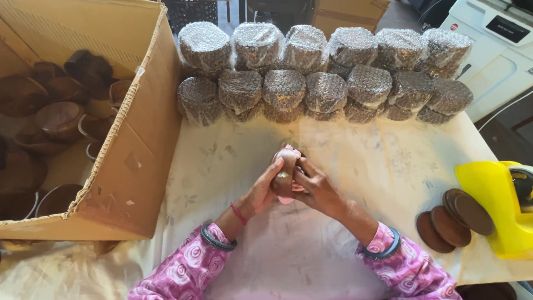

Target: Clean and inspect wooden cups using a cloth at a packing station.

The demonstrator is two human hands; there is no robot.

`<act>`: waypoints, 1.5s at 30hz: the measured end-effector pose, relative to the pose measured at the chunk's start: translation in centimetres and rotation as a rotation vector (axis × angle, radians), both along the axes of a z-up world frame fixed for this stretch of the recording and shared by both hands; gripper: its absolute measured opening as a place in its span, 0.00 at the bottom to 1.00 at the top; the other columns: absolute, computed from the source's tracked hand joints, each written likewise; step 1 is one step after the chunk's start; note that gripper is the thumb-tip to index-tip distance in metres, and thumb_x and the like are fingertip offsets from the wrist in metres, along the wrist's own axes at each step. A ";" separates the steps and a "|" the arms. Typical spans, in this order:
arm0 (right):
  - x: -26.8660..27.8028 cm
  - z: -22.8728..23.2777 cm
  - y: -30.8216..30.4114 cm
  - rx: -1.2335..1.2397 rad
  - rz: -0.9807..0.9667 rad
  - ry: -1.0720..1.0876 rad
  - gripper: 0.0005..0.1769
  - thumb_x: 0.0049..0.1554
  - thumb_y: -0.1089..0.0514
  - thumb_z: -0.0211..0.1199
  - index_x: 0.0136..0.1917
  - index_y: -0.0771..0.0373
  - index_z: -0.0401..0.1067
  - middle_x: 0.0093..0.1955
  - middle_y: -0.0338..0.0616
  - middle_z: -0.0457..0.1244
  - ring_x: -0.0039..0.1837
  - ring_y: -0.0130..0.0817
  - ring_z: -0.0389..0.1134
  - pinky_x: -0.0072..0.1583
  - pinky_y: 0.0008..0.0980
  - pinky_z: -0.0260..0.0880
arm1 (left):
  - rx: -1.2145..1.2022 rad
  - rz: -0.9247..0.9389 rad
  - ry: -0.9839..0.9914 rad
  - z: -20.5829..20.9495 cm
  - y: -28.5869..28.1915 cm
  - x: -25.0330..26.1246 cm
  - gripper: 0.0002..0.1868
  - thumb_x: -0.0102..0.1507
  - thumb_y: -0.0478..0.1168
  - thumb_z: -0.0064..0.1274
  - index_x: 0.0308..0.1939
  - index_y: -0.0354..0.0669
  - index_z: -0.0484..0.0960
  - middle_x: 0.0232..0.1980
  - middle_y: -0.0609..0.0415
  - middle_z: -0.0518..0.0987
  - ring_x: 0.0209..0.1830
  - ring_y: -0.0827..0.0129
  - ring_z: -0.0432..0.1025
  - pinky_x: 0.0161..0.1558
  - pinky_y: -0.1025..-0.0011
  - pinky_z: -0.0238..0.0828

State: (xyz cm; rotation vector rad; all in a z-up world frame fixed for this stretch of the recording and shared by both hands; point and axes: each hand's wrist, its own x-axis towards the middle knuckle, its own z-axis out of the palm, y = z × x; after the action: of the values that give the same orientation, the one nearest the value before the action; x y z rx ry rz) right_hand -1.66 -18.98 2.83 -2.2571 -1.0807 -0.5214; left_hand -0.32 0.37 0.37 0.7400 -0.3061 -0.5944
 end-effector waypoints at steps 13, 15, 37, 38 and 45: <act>0.4 -2.5 0.1 0.812 0.014 0.769 0.28 0.54 0.71 0.61 0.69 0.65 0.68 0.58 0.49 0.66 0.58 0.32 0.68 0.58 0.28 0.71 | 0.394 0.232 -0.465 1.4 -1.0 -1.3 0.59 0.61 0.56 0.60 0.81 0.62 0.29 0.82 0.57 0.45 0.79 0.62 0.52 0.56 0.59 0.78; -0.2 -2.6 0.5 0.693 -0.102 0.573 0.28 0.56 0.69 0.64 0.69 0.66 0.68 0.57 0.54 0.67 0.57 0.32 0.72 0.57 0.30 0.72 | 0.372 0.160 -0.304 1.3 -1.0 -1.1 0.58 0.60 0.54 0.57 0.81 0.62 0.29 0.79 0.53 0.54 0.73 0.60 0.61 0.49 0.64 0.82; -1.3 -0.2 1.6 0.458 -0.107 0.253 0.22 0.49 0.73 0.61 0.58 0.68 0.71 0.59 0.50 0.66 0.59 0.39 0.73 0.56 0.32 0.72 | 0.268 0.289 -0.573 -1.2 -0.8 -0.1 0.56 0.68 0.53 0.54 0.85 0.45 0.29 0.83 0.44 0.51 0.83 0.58 0.50 0.78 0.64 0.50; -1.4 -0.5 1.5 0.370 -0.139 0.145 0.26 0.47 0.74 0.59 0.61 0.68 0.72 0.59 0.52 0.66 0.61 0.42 0.71 0.57 0.33 0.72 | 0.220 0.224 -0.436 -1.4 -0.8 0.0 0.56 0.68 0.56 0.53 0.86 0.44 0.30 0.82 0.41 0.54 0.80 0.54 0.52 0.76 0.63 0.52; -0.5 -3.3 0.5 0.706 -0.024 0.444 0.25 0.51 0.73 0.62 0.63 0.70 0.69 0.60 0.52 0.64 0.61 0.36 0.69 0.61 0.31 0.68 | 0.308 0.291 -0.549 -0.2 -0.9 -0.4 0.64 0.62 0.56 0.60 0.83 0.46 0.25 0.84 0.52 0.44 0.81 0.58 0.51 0.75 0.60 0.55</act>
State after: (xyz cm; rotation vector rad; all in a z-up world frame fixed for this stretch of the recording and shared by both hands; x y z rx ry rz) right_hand -2.13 -18.46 -0.45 -1.6447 -0.5275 -0.3156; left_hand -0.69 -0.53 0.12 1.2212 -0.6081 -0.1511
